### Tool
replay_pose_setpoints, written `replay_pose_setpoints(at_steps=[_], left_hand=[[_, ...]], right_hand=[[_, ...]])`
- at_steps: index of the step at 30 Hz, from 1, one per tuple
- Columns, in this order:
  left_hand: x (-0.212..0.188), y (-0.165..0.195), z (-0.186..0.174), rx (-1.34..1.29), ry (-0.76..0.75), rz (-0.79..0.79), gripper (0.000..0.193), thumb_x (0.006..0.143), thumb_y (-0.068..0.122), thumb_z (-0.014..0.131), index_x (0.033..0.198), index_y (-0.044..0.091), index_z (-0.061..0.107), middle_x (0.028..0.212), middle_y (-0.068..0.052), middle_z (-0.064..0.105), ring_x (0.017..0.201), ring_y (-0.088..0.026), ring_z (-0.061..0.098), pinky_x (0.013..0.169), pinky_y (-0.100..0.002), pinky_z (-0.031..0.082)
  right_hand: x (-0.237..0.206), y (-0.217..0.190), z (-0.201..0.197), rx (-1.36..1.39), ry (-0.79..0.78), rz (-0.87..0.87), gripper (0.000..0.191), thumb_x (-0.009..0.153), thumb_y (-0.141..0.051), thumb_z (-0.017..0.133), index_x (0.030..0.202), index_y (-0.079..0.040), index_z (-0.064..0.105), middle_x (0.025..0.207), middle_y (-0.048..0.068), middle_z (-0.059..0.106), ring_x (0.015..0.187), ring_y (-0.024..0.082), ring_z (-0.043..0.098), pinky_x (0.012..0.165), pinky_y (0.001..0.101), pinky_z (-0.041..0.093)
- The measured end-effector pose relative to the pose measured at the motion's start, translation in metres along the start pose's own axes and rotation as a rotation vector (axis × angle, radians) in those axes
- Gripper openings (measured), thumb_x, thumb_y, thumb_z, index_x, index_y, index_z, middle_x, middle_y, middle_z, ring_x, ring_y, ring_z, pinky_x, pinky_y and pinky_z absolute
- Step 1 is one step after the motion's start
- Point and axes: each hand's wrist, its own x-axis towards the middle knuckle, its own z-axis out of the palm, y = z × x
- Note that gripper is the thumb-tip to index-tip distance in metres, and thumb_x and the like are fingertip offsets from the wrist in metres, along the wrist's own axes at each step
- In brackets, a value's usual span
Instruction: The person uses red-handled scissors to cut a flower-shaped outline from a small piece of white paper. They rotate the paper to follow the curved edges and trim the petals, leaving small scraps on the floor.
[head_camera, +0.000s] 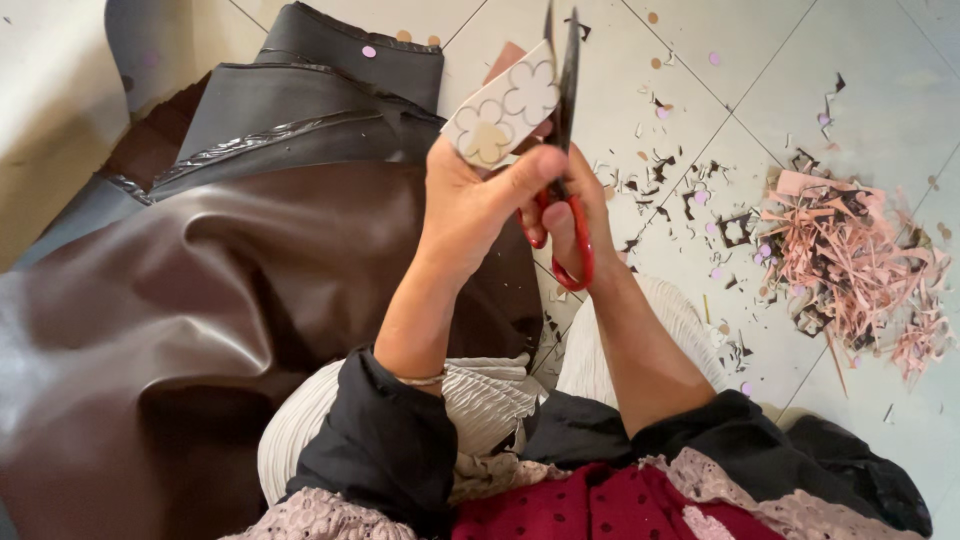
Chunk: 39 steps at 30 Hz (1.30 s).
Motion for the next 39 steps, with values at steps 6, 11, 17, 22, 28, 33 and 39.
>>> replay_pose_setpoints(at_steps=[6, 11, 17, 22, 28, 33, 39], left_hand=[[-0.007, -0.023, 0.012, 0.187, 0.195, 0.191, 0.017, 0.101, 0.015, 0.076, 0.104, -0.001, 0.074, 0.085, 0.003, 0.067, 0.073, -0.004, 0.057, 0.065, -0.021, 0.047], [0.003, -0.009, 0.003, 0.285, 0.18, 0.162, 0.011, 0.101, 0.01, 0.075, 0.101, -0.001, 0.075, 0.082, 0.003, 0.067, 0.072, -0.004, 0.058, 0.064, -0.021, 0.049], [0.057, 0.025, -0.032, 0.306, 0.171, 0.12, 0.006, 0.099, 0.004, 0.073, 0.097, -0.002, 0.074, 0.078, 0.004, 0.064, 0.069, -0.003, 0.055, 0.061, -0.02, 0.045], [0.087, 0.029, -0.037, 0.31, 0.174, 0.111, 0.006, 0.098, 0.003, 0.072, 0.096, -0.002, 0.073, 0.078, 0.004, 0.065, 0.069, -0.003, 0.056, 0.061, -0.02, 0.046], [0.063, 0.055, -0.055, 0.33, 0.163, 0.08, 0.006, 0.097, 0.002, 0.072, 0.094, -0.002, 0.073, 0.075, 0.003, 0.064, 0.067, -0.004, 0.056, 0.059, -0.02, 0.044], [0.089, 0.052, -0.053, 0.38, 0.122, 0.054, 0.007, 0.095, 0.003, 0.072, 0.089, 0.0, 0.073, 0.074, 0.004, 0.066, 0.063, -0.003, 0.057, 0.056, -0.02, 0.046], [0.136, -0.012, 0.009, 0.336, 0.05, -0.011, 0.011, 0.094, 0.002, 0.071, 0.083, 0.003, 0.071, 0.073, 0.004, 0.065, 0.062, -0.003, 0.055, 0.055, -0.021, 0.044]], right_hand=[[-0.025, -0.002, -0.011, 0.038, -0.036, 0.019, 0.093, 0.085, -0.082, 0.063, 0.132, -0.004, 0.047, 0.077, -0.001, 0.051, 0.06, 0.005, 0.045, 0.054, 0.0207, 0.036], [-0.011, -0.005, -0.022, 0.023, -0.074, 0.084, 0.081, 0.086, -0.074, 0.07, 0.127, -0.007, 0.053, 0.077, -0.004, 0.05, 0.065, 0.004, 0.045, 0.058, 0.0196, 0.035], [0.058, -0.003, -0.018, -0.062, -0.059, 0.113, 0.039, 0.084, -0.019, 0.067, 0.119, -0.007, 0.055, 0.077, -0.004, 0.05, 0.069, 0.005, 0.045, 0.061, 0.0205, 0.035], [0.089, 0.003, -0.027, -0.047, -0.028, 0.18, 0.028, 0.087, -0.01, 0.062, 0.114, -0.007, 0.056, 0.072, -0.005, 0.049, 0.065, 0.003, 0.043, 0.057, 0.0198, 0.034], [0.08, -0.001, 0.004, -0.06, -0.084, 0.184, 0.062, 0.085, -0.055, 0.08, 0.118, -0.007, 0.057, 0.073, -0.006, 0.049, 0.066, 0.004, 0.042, 0.059, 0.0209, 0.032], [0.103, -0.01, -0.018, -0.053, -0.174, 0.244, 0.106, 0.057, -0.092, 0.066, 0.121, -0.009, 0.055, 0.075, -0.007, 0.048, 0.065, 0.004, 0.041, 0.062, 0.0221, 0.031], [0.101, -0.02, -0.133, -0.107, -0.172, 0.255, 0.106, 0.054, -0.092, 0.066, 0.119, -0.008, 0.058, 0.072, -0.008, 0.046, 0.066, 0.004, 0.041, 0.06, 0.0223, 0.029]])
